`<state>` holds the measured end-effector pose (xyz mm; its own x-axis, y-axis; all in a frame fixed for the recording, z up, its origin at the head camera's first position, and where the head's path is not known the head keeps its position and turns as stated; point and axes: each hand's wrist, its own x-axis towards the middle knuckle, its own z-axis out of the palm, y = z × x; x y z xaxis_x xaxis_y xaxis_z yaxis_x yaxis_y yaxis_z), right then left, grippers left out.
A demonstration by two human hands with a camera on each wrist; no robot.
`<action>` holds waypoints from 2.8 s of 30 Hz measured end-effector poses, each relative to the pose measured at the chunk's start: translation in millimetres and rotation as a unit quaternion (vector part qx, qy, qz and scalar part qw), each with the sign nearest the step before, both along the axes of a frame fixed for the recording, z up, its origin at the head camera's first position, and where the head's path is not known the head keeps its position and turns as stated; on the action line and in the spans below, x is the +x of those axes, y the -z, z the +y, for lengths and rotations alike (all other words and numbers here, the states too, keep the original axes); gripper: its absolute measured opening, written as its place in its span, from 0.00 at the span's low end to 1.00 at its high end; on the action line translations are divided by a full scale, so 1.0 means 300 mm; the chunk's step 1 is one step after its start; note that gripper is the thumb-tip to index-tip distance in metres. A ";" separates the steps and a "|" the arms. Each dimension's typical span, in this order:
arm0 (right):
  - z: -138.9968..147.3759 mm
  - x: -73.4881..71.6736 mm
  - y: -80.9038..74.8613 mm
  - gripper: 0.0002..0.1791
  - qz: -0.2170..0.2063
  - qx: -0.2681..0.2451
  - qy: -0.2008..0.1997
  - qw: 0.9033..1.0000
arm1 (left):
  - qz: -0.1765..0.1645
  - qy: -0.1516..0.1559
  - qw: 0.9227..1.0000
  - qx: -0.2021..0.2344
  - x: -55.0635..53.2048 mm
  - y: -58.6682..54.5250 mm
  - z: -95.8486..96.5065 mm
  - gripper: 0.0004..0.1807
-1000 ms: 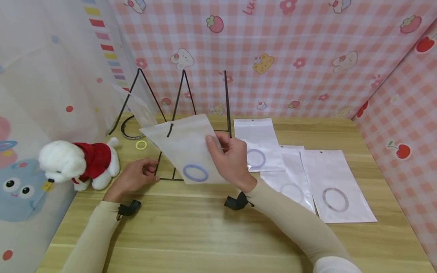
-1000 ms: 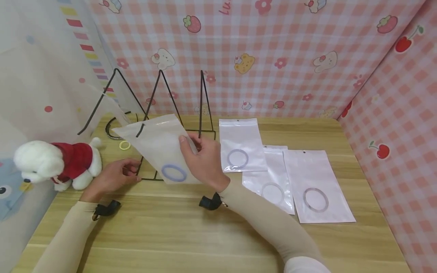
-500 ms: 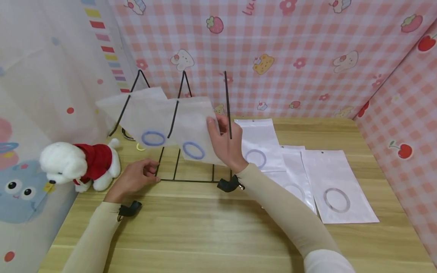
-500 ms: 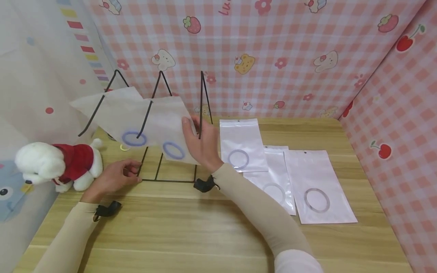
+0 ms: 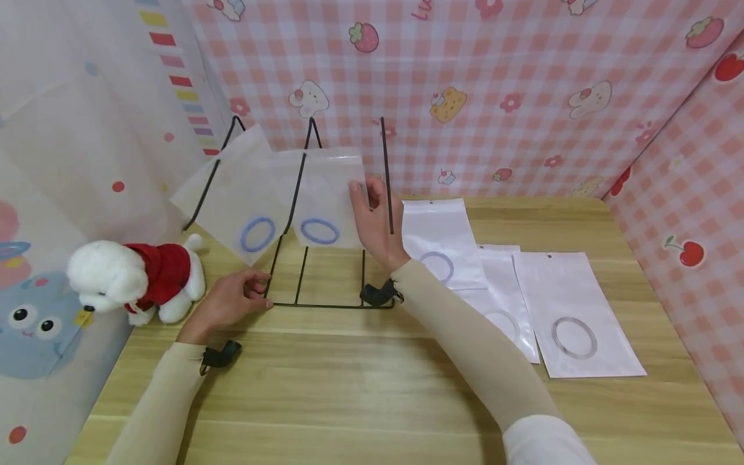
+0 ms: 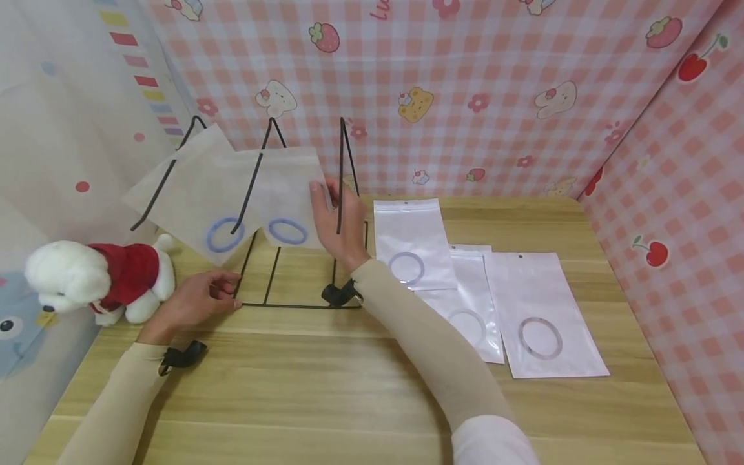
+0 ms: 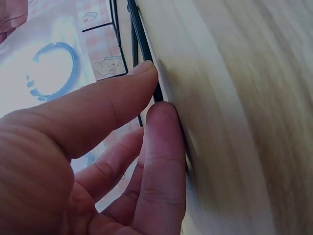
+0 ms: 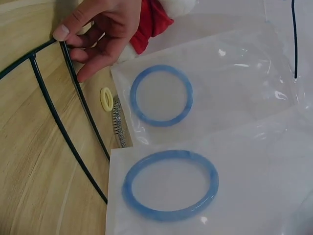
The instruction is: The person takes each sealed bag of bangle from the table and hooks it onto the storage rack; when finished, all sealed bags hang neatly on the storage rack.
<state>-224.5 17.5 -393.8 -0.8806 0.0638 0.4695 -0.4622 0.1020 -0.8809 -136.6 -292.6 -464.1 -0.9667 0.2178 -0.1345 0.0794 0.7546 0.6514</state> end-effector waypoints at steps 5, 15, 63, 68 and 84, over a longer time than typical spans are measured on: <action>0.006 -0.008 0.015 0.14 -0.005 0.004 0.004 1.000 | 0.001 0.000 1.000 -0.003 -0.002 0.000 0.001 0.30; 0.099 -0.010 0.083 0.13 -0.023 0.052 -0.005 0.998 | 0.001 -0.002 1.000 -0.005 -0.002 0.001 0.001 0.29; 0.691 -0.127 0.276 0.16 -0.292 0.346 0.056 0.890 | 0.001 -0.017 1.000 0.007 -0.008 0.013 -0.001 0.33; 0.695 -0.136 0.274 0.19 -0.297 0.346 0.053 0.888 | 0.002 -0.016 1.000 0.013 -0.007 0.009 0.001 0.33; 0.710 -0.155 0.292 0.31 -0.310 0.336 0.038 0.889 | 0.000 -0.007 1.000 0.009 -0.009 0.009 -0.002 0.33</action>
<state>-271.0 230.6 -481.3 -0.9884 0.0238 -0.1500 0.1222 0.7112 -0.6923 -139.2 -293.3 -466.9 -0.9695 0.2069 -0.1310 0.0691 0.7442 0.6643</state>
